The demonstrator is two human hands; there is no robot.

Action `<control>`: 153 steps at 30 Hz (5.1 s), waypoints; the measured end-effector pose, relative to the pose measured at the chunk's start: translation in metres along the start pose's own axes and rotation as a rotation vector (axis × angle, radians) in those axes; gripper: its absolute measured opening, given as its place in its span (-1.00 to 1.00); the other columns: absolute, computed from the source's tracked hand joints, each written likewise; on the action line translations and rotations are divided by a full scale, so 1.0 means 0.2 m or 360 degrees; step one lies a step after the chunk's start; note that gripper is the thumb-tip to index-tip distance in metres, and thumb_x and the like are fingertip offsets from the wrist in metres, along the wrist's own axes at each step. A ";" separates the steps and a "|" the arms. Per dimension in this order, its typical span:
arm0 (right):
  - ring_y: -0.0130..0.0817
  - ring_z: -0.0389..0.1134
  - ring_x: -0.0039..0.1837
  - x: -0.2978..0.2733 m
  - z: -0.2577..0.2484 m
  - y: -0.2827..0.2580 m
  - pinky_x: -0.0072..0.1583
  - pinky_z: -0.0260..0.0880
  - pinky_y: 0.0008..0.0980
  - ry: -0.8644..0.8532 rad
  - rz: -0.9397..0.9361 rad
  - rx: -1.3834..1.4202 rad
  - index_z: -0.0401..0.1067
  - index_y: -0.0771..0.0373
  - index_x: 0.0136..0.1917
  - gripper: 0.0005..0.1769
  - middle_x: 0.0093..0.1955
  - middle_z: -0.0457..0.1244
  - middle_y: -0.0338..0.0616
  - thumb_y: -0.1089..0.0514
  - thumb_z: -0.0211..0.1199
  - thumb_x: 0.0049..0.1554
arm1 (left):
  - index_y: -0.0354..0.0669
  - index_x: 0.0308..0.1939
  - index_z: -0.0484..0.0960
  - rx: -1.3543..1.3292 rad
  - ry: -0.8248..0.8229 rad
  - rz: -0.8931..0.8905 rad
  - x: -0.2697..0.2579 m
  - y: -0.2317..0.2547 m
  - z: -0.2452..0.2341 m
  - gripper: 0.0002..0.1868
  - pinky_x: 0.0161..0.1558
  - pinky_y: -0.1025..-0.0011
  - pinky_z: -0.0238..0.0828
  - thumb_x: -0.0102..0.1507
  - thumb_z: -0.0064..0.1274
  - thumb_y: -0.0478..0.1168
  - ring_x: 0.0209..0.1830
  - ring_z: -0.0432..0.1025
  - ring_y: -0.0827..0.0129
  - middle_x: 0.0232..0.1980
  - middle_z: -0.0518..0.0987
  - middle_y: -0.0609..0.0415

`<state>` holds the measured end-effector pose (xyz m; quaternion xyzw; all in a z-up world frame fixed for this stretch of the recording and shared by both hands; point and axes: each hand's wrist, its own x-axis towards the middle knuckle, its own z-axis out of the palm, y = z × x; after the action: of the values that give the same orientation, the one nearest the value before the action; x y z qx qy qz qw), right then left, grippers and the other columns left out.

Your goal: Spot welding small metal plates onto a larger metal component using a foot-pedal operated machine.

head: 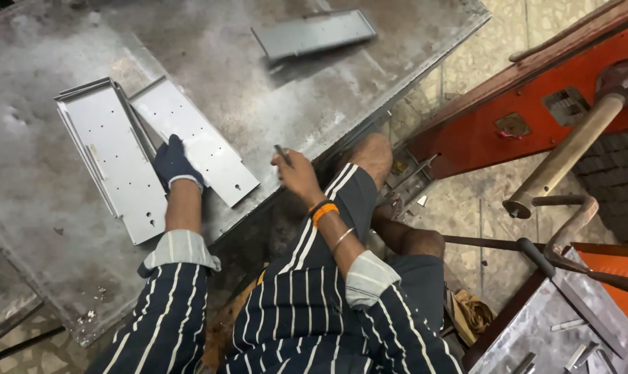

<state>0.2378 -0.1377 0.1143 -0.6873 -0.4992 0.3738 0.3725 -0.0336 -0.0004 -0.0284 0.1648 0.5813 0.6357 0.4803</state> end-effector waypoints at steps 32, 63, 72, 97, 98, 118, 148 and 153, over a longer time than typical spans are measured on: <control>-0.33 0.31 -0.24 -0.15 0.16 -0.21 -0.16 0.29 -0.23 0.0454 -0.0256 -0.0003 0.53 0.29 -0.03 -0.62 -0.30 0.31 -0.13 -0.08 0.18 0.31 | -0.46 0.11 0.60 0.0141 -0.0522 -0.0253 -0.39 0.43 -0.07 -0.59 -0.17 0.35 0.39 0.30 0.25 -0.21 -0.24 0.40 0.32 -0.19 0.54 0.04; -0.70 0.08 -0.17 -1.57 -1.21 0.13 -0.18 0.10 -0.52 0.1978 0.0142 0.0818 0.42 0.31 -0.15 -0.67 -0.23 0.15 -0.46 0.05 0.34 0.34 | -0.36 0.09 0.62 0.0720 -0.2543 -0.0960 -2.65 0.39 0.86 -0.61 -0.21 0.41 0.51 0.26 0.18 -0.19 -0.26 0.56 0.37 -0.13 0.68 0.00; -0.47 0.23 -0.28 -2.15 -1.44 0.76 -0.21 0.21 -0.32 0.2692 0.0843 0.0022 0.50 0.28 -0.19 -0.77 -0.36 0.26 -0.28 0.07 0.39 0.15 | -0.36 0.12 0.62 0.0946 -0.2681 -0.0965 -2.87 0.28 0.79 -0.59 -0.17 0.45 0.52 0.25 0.16 -0.19 -0.24 0.56 0.43 -0.11 0.69 0.05; -0.18 0.45 -0.23 -2.44 -1.87 0.96 -0.15 0.36 -0.22 0.2362 0.1316 -0.0402 0.64 0.24 -0.21 -0.72 -0.27 0.42 0.00 0.01 0.56 -0.07 | -0.37 0.13 0.62 0.0710 -0.2418 -0.0984 -2.71 0.19 0.74 -0.63 -0.19 0.44 0.52 0.28 0.18 -0.25 -0.24 0.55 0.42 -0.09 0.68 0.03; -0.28 0.43 -0.27 -2.45 -1.87 0.96 -0.17 0.34 -0.27 0.2414 0.1270 -0.0334 0.63 0.25 -0.21 -0.74 -0.30 0.42 -0.06 0.04 0.57 -0.05 | -0.35 0.13 0.62 0.0689 -0.2390 -0.1007 -2.71 0.19 0.74 -0.63 -0.19 0.44 0.52 0.27 0.18 -0.25 -0.25 0.56 0.42 -0.09 0.68 0.03; 0.00 0.45 -0.19 -1.55 -1.24 -0.41 -0.15 0.40 -0.13 0.1410 0.0723 -0.0424 0.57 0.18 -0.16 -0.65 -0.29 0.39 -0.01 -0.14 0.42 0.03 | -0.44 0.12 0.61 0.0656 -0.2368 -0.0665 -2.51 0.28 0.60 -0.62 -0.06 0.42 0.45 0.33 0.14 -0.19 -0.12 0.51 0.41 -0.05 0.66 -0.02; 0.01 0.41 -0.22 -1.63 -1.18 -0.38 -0.16 0.38 -0.09 0.1646 0.0472 -0.0965 0.47 0.25 0.14 -0.60 -0.22 0.35 0.01 0.13 0.38 0.03 | -0.40 0.04 0.68 0.0654 -0.2270 -0.0472 -2.57 0.45 0.67 -0.65 -0.22 0.46 0.51 0.23 0.25 -0.24 -0.27 0.54 0.48 -0.15 0.71 0.02; 0.05 0.41 -0.23 -1.68 -1.21 -0.43 -0.14 0.40 -0.08 0.1554 0.0224 -0.1005 0.47 0.25 0.28 -0.58 -0.19 0.40 0.09 0.19 0.31 0.14 | -0.41 0.03 0.67 0.0619 -0.2356 -0.0483 -2.59 0.57 0.69 -0.63 -0.23 0.45 0.52 0.20 0.28 -0.26 -0.29 0.55 0.47 -0.17 0.72 0.03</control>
<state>0.3433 -0.4754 0.3452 -0.8892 -0.3100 -0.1291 0.3107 0.2752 -0.3205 0.2913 0.5461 0.2267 0.1744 0.7874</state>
